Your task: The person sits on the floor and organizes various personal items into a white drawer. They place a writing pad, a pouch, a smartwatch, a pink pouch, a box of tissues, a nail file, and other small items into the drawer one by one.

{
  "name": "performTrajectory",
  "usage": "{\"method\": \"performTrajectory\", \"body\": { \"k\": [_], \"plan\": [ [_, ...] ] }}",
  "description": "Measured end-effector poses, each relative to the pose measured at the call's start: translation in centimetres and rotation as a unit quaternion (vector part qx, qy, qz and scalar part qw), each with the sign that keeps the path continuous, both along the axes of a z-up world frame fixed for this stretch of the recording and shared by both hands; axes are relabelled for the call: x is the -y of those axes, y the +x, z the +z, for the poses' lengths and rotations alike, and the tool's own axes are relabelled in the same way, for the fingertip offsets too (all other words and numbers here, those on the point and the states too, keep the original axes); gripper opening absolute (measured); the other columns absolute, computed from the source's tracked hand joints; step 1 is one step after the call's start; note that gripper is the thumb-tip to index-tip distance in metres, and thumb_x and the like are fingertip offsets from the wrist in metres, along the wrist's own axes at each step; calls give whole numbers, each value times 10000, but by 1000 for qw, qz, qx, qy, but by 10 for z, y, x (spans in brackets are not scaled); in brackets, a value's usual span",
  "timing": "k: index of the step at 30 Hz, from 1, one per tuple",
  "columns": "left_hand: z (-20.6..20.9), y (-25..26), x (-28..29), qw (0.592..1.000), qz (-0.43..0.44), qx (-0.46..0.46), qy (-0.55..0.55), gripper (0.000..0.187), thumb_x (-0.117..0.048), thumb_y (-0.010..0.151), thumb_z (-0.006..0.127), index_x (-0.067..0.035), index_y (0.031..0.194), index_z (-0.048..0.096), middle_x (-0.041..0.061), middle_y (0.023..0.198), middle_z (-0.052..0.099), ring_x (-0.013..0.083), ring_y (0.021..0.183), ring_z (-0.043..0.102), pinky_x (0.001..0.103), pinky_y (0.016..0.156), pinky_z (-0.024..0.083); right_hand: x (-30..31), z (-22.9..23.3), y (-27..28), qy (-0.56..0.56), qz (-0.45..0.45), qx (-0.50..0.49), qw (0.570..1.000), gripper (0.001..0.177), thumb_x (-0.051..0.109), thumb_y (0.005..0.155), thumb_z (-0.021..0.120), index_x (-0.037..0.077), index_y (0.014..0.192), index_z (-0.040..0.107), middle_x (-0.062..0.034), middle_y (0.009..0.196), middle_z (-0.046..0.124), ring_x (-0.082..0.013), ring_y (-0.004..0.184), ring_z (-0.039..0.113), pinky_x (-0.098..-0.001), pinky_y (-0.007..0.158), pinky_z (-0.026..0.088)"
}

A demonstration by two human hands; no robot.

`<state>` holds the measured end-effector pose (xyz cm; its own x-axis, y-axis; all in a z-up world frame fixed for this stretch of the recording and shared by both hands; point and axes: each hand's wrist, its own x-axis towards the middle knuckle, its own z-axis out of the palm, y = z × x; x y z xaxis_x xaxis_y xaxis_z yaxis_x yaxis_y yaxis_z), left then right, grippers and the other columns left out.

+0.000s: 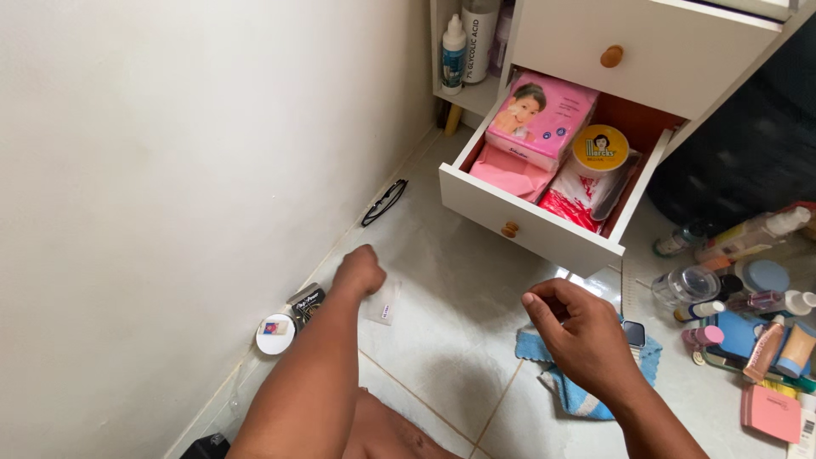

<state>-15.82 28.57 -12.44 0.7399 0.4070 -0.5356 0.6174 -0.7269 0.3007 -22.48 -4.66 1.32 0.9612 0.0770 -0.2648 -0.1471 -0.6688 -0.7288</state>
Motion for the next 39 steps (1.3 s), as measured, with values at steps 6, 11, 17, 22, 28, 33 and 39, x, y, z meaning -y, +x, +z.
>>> {"method": "performTrajectory", "body": {
  "k": [6,11,17,22,28,33,39],
  "plan": [
    [38,-12,-1,995,14,-7,99,538,-268,892,758,-77,1355,563,184,1370,588,338,1278,579,472,1028,517,-8,0,-1,-11,17,-7,1000,310,350,940,703,59,1027,763,-110,822,797,-207,718,773,-357,662,601],
    [35,-6,27,992,-76,-75,62,571,-317,897,785,-45,1358,585,173,1342,648,325,1254,633,444,1059,515,-8,-1,1,-40,32,-6,999,310,360,944,696,70,1023,772,-109,849,800,-207,739,781,-359,677,614],
    [-23,-9,41,984,-139,-38,109,347,-69,906,658,-22,1250,682,207,1268,708,339,1169,699,428,976,580,-5,-3,-2,-23,28,-1,999,308,343,928,689,66,1037,766,-115,874,799,-206,762,785,-360,690,626],
    [-6,14,20,999,-47,-4,-12,297,-10,837,663,1,1130,717,227,1182,730,324,1122,713,370,933,557,4,-4,1,6,33,53,998,306,311,904,675,48,1031,768,-106,887,794,-192,769,768,-349,683,606],
    [70,5,20,833,123,89,-532,234,-34,883,646,-72,1112,614,126,1084,761,185,977,734,376,847,588,-3,-14,6,120,-16,-60,991,329,331,934,677,35,1053,758,-78,817,746,-181,703,635,-340,634,521],
    [109,-7,62,797,87,88,-591,217,-116,922,691,-55,1099,580,132,1074,735,225,974,733,413,882,618,-20,-23,2,313,-77,-192,927,358,368,867,724,150,1150,692,24,868,733,-101,784,653,-291,733,536],
    [122,-16,98,731,20,90,-676,206,-156,944,682,-60,1103,594,115,1075,732,195,984,726,389,880,617,-23,-42,-5,360,-72,-104,924,286,279,877,755,12,980,762,-43,781,723,-117,734,630,-279,712,525]
  ]
}}
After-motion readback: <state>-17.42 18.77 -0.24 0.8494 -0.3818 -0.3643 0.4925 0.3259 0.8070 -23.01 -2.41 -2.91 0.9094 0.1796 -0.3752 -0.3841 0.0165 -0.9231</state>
